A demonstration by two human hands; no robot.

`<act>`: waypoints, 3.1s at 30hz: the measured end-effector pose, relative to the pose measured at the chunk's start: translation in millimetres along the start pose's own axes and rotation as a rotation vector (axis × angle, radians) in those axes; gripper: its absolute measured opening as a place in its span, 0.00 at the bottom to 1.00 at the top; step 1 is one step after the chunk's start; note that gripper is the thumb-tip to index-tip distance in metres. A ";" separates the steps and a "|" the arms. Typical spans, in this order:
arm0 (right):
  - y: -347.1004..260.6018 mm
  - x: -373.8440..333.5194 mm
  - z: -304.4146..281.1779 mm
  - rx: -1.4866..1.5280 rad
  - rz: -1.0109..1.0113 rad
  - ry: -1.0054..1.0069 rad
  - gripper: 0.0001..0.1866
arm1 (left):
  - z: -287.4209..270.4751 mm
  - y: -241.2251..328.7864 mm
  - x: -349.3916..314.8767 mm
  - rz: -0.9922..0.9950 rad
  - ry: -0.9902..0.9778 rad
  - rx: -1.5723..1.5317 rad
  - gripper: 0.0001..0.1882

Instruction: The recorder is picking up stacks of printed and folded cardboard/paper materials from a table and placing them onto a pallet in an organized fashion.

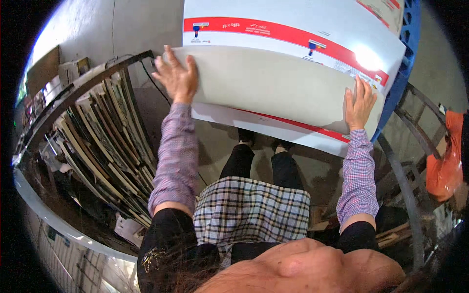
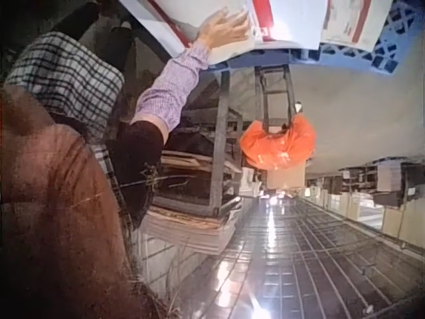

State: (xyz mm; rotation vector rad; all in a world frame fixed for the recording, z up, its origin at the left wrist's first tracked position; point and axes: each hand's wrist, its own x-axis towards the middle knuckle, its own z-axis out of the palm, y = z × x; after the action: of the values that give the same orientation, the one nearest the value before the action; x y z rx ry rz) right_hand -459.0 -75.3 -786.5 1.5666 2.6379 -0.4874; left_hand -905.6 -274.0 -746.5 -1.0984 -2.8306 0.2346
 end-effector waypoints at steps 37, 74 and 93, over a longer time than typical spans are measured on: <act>-11.1 329.0 -13.9 -0.123 -0.519 -0.138 0.39 | -41.1 -71.1 -42.2 -0.216 -0.927 -1.512 0.29; -103.9 -99.8 -20.4 0.075 -0.362 -0.116 0.50 | -95.0 50.9 44.5 0.445 0.195 -0.755 0.09; -51.1 47.2 -22.7 -0.066 -0.008 0.053 0.19 | 1.4 177.9 -18.7 0.406 -0.025 -0.514 0.10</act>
State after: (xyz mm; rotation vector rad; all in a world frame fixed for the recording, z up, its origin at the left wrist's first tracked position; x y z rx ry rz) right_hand -523.3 -51.2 -761.1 1.5713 2.6701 -0.3600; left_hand -774.4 -157.2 -780.0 -1.7703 -2.7251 -0.4854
